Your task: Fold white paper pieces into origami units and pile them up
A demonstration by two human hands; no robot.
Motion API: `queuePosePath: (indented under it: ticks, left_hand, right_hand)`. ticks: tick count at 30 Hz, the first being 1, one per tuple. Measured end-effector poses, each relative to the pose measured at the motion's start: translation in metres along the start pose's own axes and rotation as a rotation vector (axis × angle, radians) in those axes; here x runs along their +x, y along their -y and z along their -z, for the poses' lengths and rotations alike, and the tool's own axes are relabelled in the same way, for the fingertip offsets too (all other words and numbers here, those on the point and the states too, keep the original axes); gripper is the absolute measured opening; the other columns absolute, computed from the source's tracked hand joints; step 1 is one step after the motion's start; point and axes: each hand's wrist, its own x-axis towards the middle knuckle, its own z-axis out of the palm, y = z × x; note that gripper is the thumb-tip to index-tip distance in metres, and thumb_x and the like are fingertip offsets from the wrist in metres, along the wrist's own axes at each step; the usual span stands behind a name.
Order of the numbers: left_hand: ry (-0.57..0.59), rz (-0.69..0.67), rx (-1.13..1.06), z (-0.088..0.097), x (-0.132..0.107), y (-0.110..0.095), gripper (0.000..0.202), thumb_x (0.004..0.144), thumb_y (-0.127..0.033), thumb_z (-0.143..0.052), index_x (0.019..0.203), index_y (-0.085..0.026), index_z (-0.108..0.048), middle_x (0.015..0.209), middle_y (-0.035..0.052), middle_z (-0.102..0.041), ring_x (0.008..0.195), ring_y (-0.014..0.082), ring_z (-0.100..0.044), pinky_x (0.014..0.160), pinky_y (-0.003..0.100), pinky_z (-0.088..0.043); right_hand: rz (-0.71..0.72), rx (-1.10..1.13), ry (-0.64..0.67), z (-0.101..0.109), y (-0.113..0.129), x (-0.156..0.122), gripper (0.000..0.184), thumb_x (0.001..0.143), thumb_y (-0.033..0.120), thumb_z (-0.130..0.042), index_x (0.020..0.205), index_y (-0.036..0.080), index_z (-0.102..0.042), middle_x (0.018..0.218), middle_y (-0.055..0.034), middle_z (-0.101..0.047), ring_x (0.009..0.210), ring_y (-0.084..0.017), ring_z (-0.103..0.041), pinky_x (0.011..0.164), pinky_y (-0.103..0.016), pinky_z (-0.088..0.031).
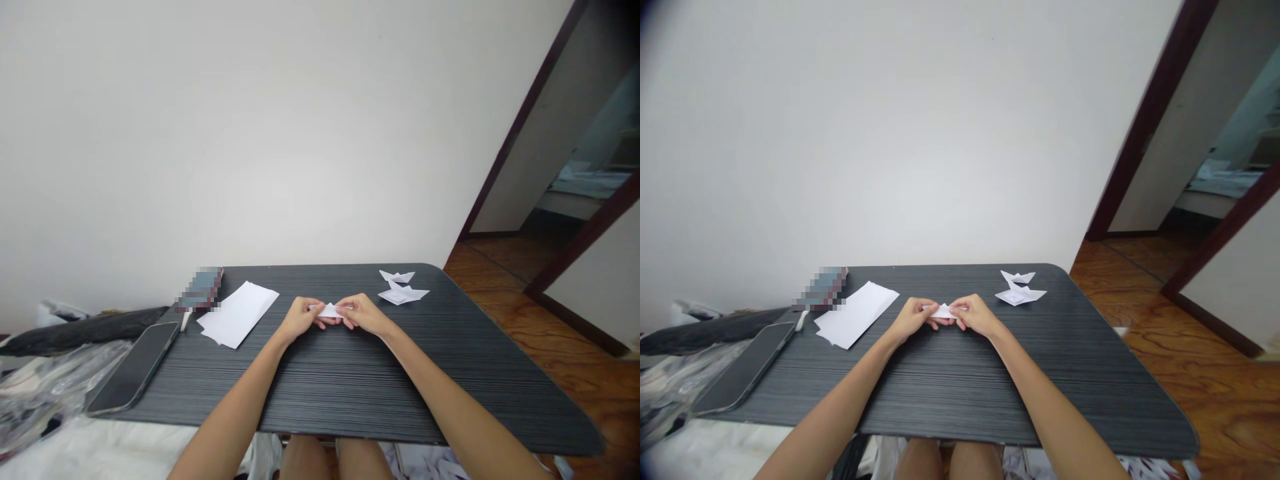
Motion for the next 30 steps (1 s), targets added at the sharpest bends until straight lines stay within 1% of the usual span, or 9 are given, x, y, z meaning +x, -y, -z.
queuePosePath:
  ticks: [4, 7, 9, 12, 14, 17, 22, 26, 30]
  left_hand:
    - [0.012, -0.003, -0.025, 0.002, 0.001, 0.005, 0.04, 0.076, -0.044, -0.046, 0.079, -0.005, -0.052, 0.064, 0.0148, -0.065, 0.057, 0.0208, -0.063, 0.038, 0.021, -0.044]
    - [-0.008, -0.019, 0.0, 0.003, 0.001, 0.011, 0.038, 0.08, -0.043, -0.037, 0.082, -0.007, -0.047, 0.056, 0.01, -0.063, 0.046, 0.0174, -0.061, 0.031, 0.016, -0.036]
    - [-0.031, -0.058, 0.031, 0.003, 0.001, 0.014, 0.034, 0.081, -0.042, -0.036, 0.08, -0.009, -0.046, 0.052, 0.0066, -0.061, 0.041, 0.015, -0.059, 0.03, 0.015, -0.033]
    - [-0.02, -0.087, 0.038, 0.003, -0.001, 0.016, 0.029, 0.079, -0.038, -0.044, 0.083, -0.009, -0.045, 0.053, 0.005, -0.061, 0.04, 0.0141, -0.058, 0.033, 0.016, -0.036]
    - [0.011, -0.092, 0.04, 0.003, -0.003, 0.015, 0.031, 0.075, -0.034, -0.051, 0.089, -0.008, -0.045, 0.057, 0.0062, -0.063, 0.045, 0.0144, -0.06, 0.04, 0.019, -0.041]
    - [0.047, -0.108, 0.072, 0.003, -0.004, 0.012, 0.035, 0.073, -0.034, -0.054, 0.094, -0.006, -0.048, 0.064, 0.0096, -0.064, 0.052, 0.0146, -0.061, 0.046, 0.02, -0.042]
    - [0.052, -0.08, 0.073, 0.006, -0.003, 0.009, 0.039, 0.078, -0.043, -0.043, 0.083, -0.006, -0.052, 0.07, 0.0148, -0.066, 0.059, 0.0169, -0.063, 0.045, 0.019, -0.039]
    - [0.017, -0.059, -0.024, 0.014, -0.002, 0.009, 0.045, 0.079, -0.048, -0.038, 0.077, -0.005, -0.05, 0.071, 0.0186, -0.065, 0.06, 0.0193, -0.063, 0.043, 0.02, -0.039]
    - [-0.108, -0.123, 0.056, 0.02, -0.001, 0.012, 0.046, 0.078, -0.047, -0.039, 0.082, -0.004, -0.054, 0.07, 0.014, -0.064, 0.044, 0.0123, -0.057, 0.035, 0.017, -0.033]
  right_hand:
    - [-0.014, 0.027, 0.029, 0.002, -0.001, -0.001, 0.035, 0.07, 0.038, -0.051, 0.085, 0.008, -0.061, 0.065, -0.005, -0.06, 0.039, -0.004, -0.039, 0.039, -0.019, -0.028]
    - [-0.028, 0.018, 0.022, 0.0, 0.0, -0.002, 0.034, 0.071, 0.035, -0.05, 0.089, 0.008, -0.06, 0.065, -0.0041, -0.059, 0.04, -0.005, -0.039, 0.039, -0.019, -0.028]
    - [-0.038, -0.017, 0.01, -0.002, 0.0, -0.003, 0.029, 0.069, 0.031, -0.054, 0.086, 0.009, -0.061, 0.058, -0.0012, -0.057, 0.04, -0.005, -0.039, 0.04, -0.018, -0.028]
    - [-0.038, -0.076, 0.004, -0.003, 0.0, -0.003, 0.02, 0.065, 0.026, -0.058, 0.076, 0.009, -0.062, 0.048, 0.0027, -0.05, 0.04, -0.005, -0.038, 0.041, -0.018, -0.028]
    - [-0.023, -0.085, 0.014, -0.001, 0.0, -0.003, 0.017, 0.065, 0.025, -0.057, 0.074, 0.01, -0.062, 0.05, 0.0017, -0.052, 0.041, -0.005, -0.039, 0.042, -0.019, -0.03]
    - [-0.007, -0.059, 0.06, 0.003, -0.002, -0.003, 0.021, 0.069, 0.025, -0.053, 0.079, 0.01, -0.061, 0.063, -0.0027, -0.059, 0.043, -0.006, -0.042, 0.043, -0.02, -0.032]
    - [-0.003, -0.013, 0.096, 0.006, -0.002, -0.004, 0.031, 0.074, 0.026, -0.045, 0.094, 0.008, -0.06, 0.072, -0.0066, -0.06, 0.045, -0.007, -0.043, 0.043, -0.02, -0.031]
    - [0.021, -0.131, 0.099, 0.011, -0.002, -0.005, 0.033, 0.077, 0.022, -0.039, 0.101, 0.009, -0.058, 0.071, -0.0056, -0.059, 0.046, -0.007, -0.043, 0.044, -0.02, -0.032]
    - [0.089, -0.384, 0.03, 0.019, -0.005, -0.005, 0.035, 0.078, 0.017, -0.036, 0.106, 0.012, -0.057, 0.051, 0.0017, -0.051, 0.048, -0.009, -0.042, 0.051, -0.021, -0.035]
